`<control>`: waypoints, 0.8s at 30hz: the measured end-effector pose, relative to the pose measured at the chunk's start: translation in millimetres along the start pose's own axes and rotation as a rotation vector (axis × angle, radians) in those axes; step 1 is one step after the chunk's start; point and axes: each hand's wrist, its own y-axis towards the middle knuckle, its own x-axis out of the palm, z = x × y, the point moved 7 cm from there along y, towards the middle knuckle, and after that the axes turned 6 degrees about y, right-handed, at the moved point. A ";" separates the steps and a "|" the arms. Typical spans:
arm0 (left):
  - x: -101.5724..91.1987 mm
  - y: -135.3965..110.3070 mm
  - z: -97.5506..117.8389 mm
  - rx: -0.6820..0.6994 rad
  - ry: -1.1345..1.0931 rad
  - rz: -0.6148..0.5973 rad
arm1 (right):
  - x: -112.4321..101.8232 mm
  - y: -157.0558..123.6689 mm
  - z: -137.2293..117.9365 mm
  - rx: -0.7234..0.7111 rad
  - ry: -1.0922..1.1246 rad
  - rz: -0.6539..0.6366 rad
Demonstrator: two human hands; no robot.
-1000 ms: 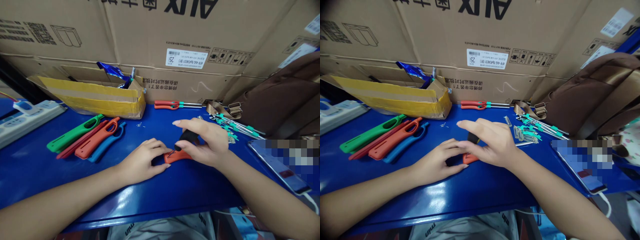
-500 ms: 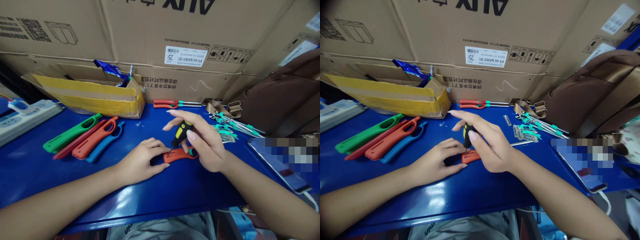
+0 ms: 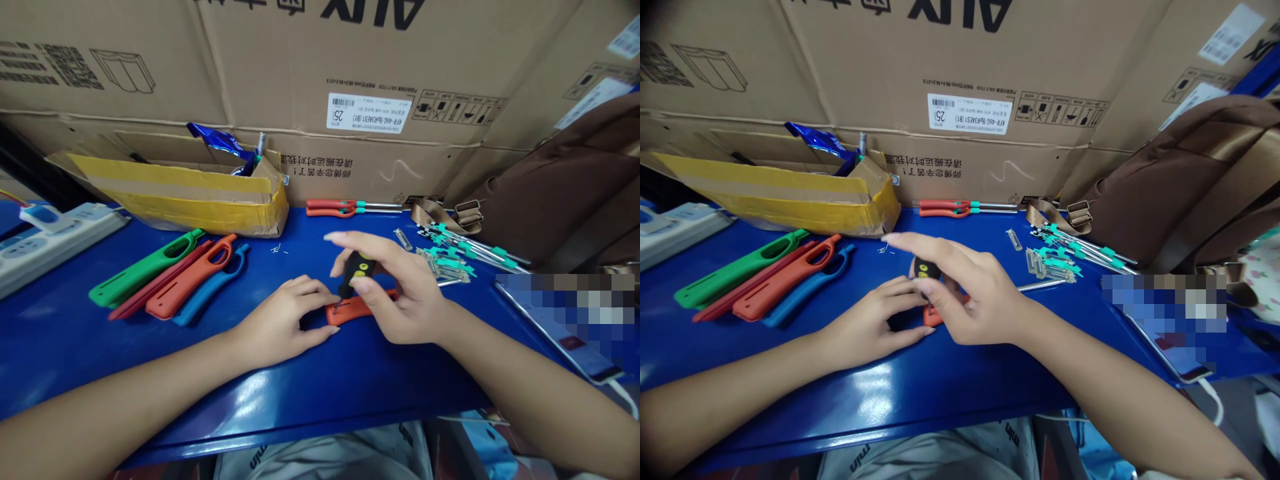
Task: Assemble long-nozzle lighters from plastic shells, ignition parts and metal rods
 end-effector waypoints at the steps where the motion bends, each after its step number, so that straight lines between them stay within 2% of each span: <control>1: -0.4 0.0 0.1 0.000 -0.001 0.006 | -2.2 -0.7 -0.8 -0.029 -0.048 0.043; 3: -0.6 0.3 -0.2 -0.010 -0.013 0.006 | -6.1 -3.1 -4.4 -0.113 -0.162 0.121; 5: -0.2 0.8 -0.4 -0.020 -0.023 -0.004 | -6.4 -5.0 -5.7 -0.152 -0.182 0.128; 10: 0.6 1.0 -0.6 -0.007 -0.005 -0.006 | 5.7 -3.8 10.5 0.096 0.153 -0.043; 12: 1.0 0.5 -0.5 0.005 0.009 -0.001 | 3.0 -2.4 11.0 0.090 0.113 0.015; 16: 0.0 0.1 0.3 0.017 0.024 0.016 | -7.7 -1.1 0.6 -0.070 -0.120 0.161; 18: 0.5 0.3 -0.2 0.008 0.014 0.004 | -6.4 0.2 2.0 -0.037 -0.066 0.108; 21: 1.6 0.3 -1.4 -0.006 0.000 -0.012 | 1.1 0.9 9.8 0.107 0.155 -0.024; 24: 1.6 0.3 -1.0 0.006 0.005 0.002 | -1.9 1.2 8.4 0.080 0.133 0.010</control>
